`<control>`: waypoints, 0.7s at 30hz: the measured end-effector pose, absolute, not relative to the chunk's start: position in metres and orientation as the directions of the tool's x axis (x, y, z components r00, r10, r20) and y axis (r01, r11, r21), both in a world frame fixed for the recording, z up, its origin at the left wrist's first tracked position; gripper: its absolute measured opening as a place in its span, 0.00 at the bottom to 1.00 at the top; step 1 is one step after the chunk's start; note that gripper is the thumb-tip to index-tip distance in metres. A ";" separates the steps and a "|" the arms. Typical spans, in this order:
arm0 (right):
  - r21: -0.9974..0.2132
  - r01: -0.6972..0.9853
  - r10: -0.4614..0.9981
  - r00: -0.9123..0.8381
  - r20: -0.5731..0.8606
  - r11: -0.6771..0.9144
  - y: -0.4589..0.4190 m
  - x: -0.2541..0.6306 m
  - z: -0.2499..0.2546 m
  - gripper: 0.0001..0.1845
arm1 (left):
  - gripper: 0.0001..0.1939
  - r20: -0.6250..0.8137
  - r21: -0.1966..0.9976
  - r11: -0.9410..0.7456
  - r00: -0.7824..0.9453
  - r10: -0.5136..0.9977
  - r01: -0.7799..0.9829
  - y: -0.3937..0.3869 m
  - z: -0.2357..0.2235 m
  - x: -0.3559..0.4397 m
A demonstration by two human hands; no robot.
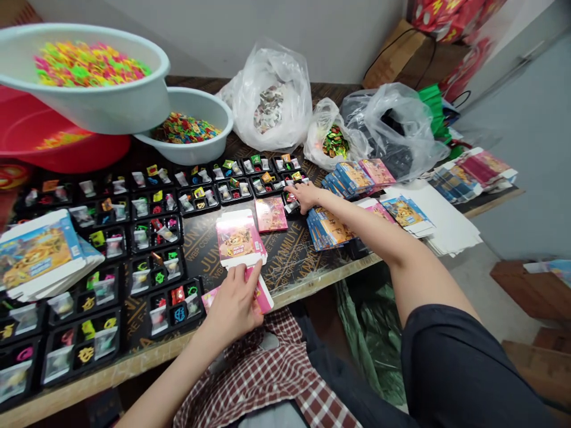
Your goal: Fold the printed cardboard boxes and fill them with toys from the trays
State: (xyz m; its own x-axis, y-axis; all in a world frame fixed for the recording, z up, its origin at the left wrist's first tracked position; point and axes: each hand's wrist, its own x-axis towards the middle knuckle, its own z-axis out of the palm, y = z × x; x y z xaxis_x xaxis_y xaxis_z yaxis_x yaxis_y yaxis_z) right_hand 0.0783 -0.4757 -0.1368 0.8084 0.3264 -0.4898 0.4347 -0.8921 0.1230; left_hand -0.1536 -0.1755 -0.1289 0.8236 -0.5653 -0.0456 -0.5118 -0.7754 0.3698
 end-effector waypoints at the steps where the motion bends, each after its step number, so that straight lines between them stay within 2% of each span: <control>1: 0.117 0.439 0.343 0.819 -0.460 -0.891 -0.479 0.079 -0.134 0.62 | 0.46 -0.038 0.376 -0.775 0.828 -0.560 -0.507 -0.176 -0.125 -0.152; 6: 0.082 0.464 0.427 0.861 -0.275 -0.882 -0.488 0.080 -0.117 0.57 | 0.44 0.010 0.385 -0.783 0.851 -0.525 -0.488 -0.176 -0.116 -0.141; 10: -0.018 0.545 0.543 0.830 -0.133 -0.838 -0.475 0.064 -0.099 0.54 | 0.48 0.119 0.453 -0.764 0.880 -0.459 -0.460 -0.174 -0.122 -0.134; 16: -0.199 0.701 0.717 0.697 -0.015 -0.685 -0.429 0.000 -0.081 0.52 | 0.54 0.204 0.583 -0.725 0.930 -0.305 -0.366 -0.167 -0.134 -0.130; 21: -0.296 0.739 0.768 0.640 0.028 -0.605 -0.400 -0.048 -0.086 0.50 | 0.57 0.280 0.665 -0.673 0.944 -0.175 -0.323 -0.163 -0.139 -0.133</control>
